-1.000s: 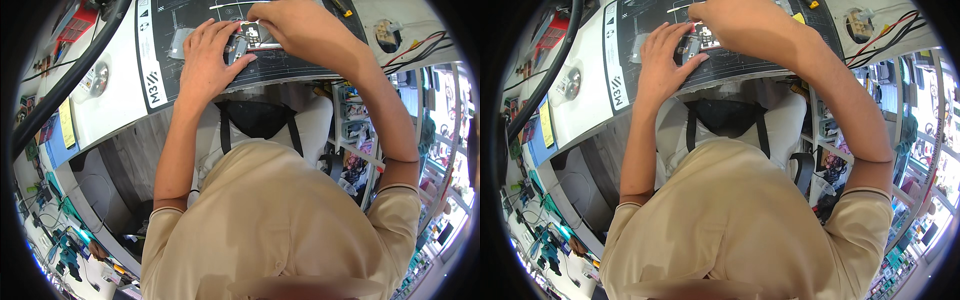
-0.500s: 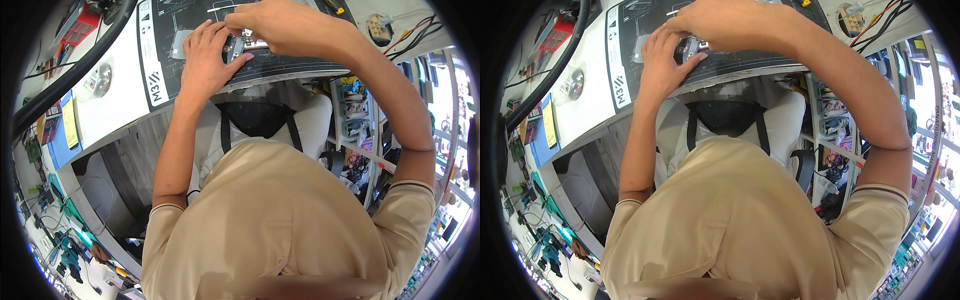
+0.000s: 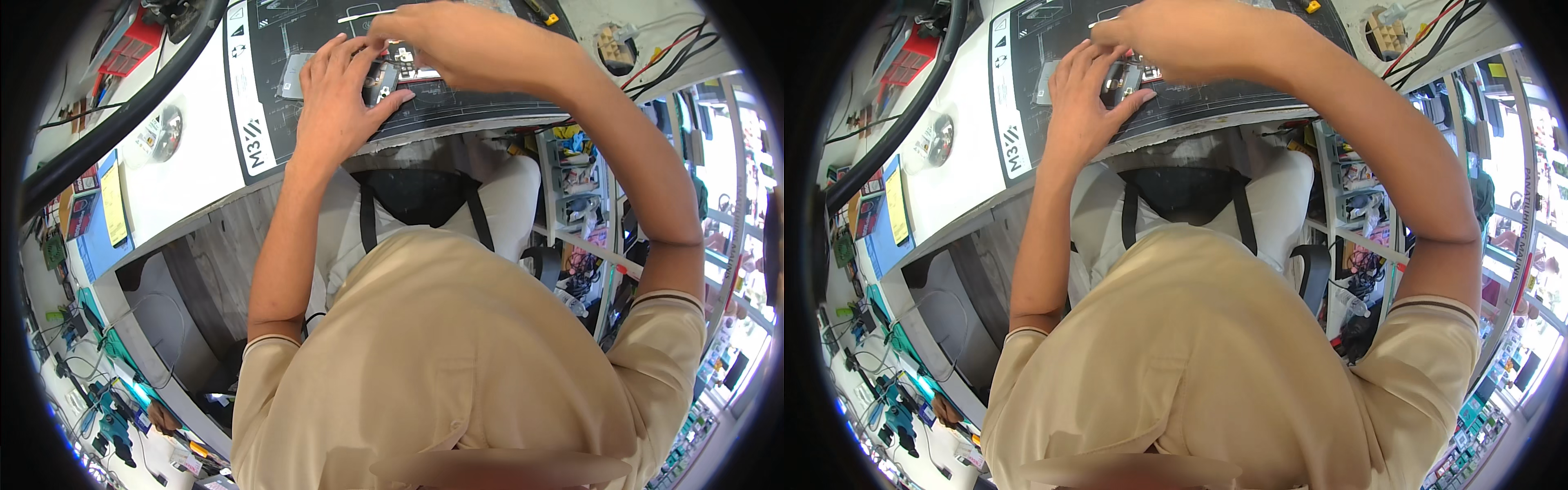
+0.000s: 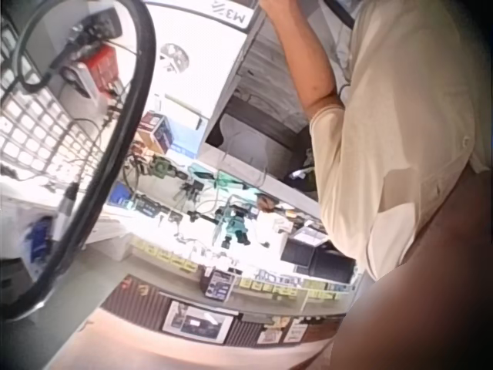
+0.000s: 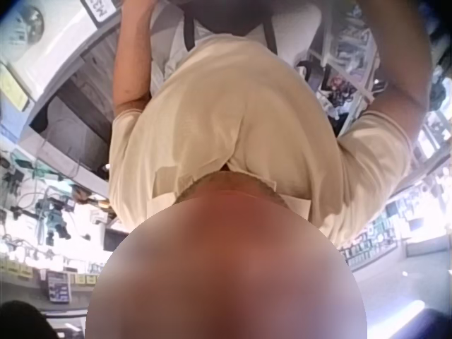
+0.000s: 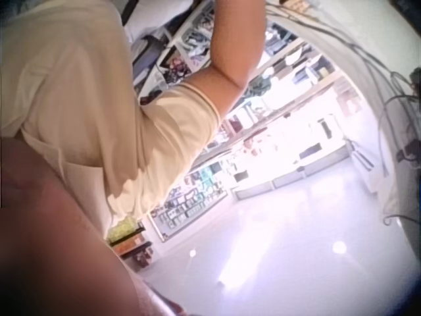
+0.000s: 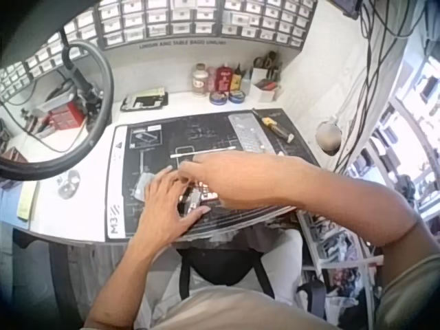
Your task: The person writes on a notepad at a counter, interacts with a customer, and then moves to a workbench to connect a power supply to a disassembled electronic device.
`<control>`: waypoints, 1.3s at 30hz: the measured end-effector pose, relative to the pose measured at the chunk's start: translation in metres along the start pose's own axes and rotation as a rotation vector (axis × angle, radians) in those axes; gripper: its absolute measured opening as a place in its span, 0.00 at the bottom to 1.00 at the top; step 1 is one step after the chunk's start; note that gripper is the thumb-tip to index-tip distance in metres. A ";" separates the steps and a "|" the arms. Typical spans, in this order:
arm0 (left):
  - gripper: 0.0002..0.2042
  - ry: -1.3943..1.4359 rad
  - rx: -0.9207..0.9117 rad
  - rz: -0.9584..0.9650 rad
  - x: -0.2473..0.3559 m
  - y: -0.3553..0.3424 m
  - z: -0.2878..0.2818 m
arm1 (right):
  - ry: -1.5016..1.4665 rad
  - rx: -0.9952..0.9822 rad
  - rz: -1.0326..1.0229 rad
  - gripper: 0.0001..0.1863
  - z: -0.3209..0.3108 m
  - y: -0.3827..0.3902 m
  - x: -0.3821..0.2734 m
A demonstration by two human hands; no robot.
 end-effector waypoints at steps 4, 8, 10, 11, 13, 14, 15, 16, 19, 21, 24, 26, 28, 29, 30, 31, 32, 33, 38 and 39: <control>0.32 0.012 0.005 -0.024 0.001 0.002 -0.001 | -0.044 0.053 -0.141 0.17 0.001 0.003 -0.002; 0.31 0.026 0.008 -0.030 0.001 0.002 -0.002 | -0.010 0.016 0.017 0.18 0.006 -0.003 0.010; 0.31 0.025 -0.007 -0.032 0.001 0.002 -0.002 | -0.084 0.140 -0.125 0.19 0.009 -0.002 0.008; 0.31 0.024 -0.009 -0.037 0.000 0.002 -0.002 | -0.136 0.232 -0.257 0.19 0.008 -0.001 0.006; 0.32 0.016 0.000 -0.032 0.001 0.002 -0.002 | -0.078 0.137 -0.032 0.20 0.012 -0.003 0.013; 0.32 0.016 0.001 -0.028 0.001 0.002 -0.002 | -0.050 0.091 0.084 0.21 0.012 -0.003 0.017; 0.32 0.019 0.004 -0.028 0.000 0.002 -0.002 | -0.089 0.129 -0.029 0.21 0.009 -0.001 0.013; 0.32 0.022 0.005 -0.032 0.000 0.002 -0.002 | -0.125 0.168 -0.146 0.21 0.004 0.003 0.010; 0.31 0.025 -0.002 -0.037 0.000 0.002 -0.002 | -0.136 0.013 -0.029 0.22 -0.005 0.005 0.010; 0.31 0.030 0.005 -0.029 0.000 0.001 -0.002 | -0.139 -0.017 0.042 0.22 -0.007 0.006 0.011; 0.31 0.035 0.014 -0.038 0.001 0.002 -0.003 | -0.175 0.108 -0.071 0.23 0.000 0.007 0.007; 0.31 0.027 0.004 -0.034 0.000 0.002 -0.002 | -0.172 0.133 -0.084 0.24 0.005 0.001 0.010; 0.31 0.035 0.015 -0.036 0.000 0.003 -0.003 | -0.149 0.133 -0.025 0.24 0.012 -0.001 0.016; 0.30 0.041 0.016 -0.042 0.000 0.003 -0.003 | -0.139 0.132 0.004 0.25 0.014 -0.002 0.019; 0.30 0.037 0.019 -0.037 0.001 0.003 -0.003 | -0.162 0.149 -0.044 0.25 0.015 -0.003 0.020; 0.30 0.034 0.018 -0.034 0.001 0.003 -0.002 | -0.184 0.168 -0.091 0.24 0.015 -0.004 0.019; 0.30 0.033 0.018 -0.033 0.000 0.003 -0.002 | -0.205 0.187 -0.139 0.24 0.014 -0.004 0.019; 0.30 0.034 0.027 -0.031 0.000 0.002 -0.003 | -0.219 0.188 -0.116 0.24 0.014 -0.004 0.019; 0.28 0.040 0.033 -0.035 0.002 0.002 -0.004 | -0.323 0.178 -0.105 0.20 0.007 -0.002 0.013; 0.28 0.036 0.037 -0.034 0.002 0.001 -0.005 | -0.296 0.159 -0.029 0.18 0.006 -0.002 0.015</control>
Point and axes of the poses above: each hand's wrist, its own y-axis away from the middle knuckle, its own z-axis out of the palm, x = y × z, the point moved 3 cm from there along -y, towards the middle knuckle, and after that the axes turned 13 degrees about z, right-handed, at the moved point
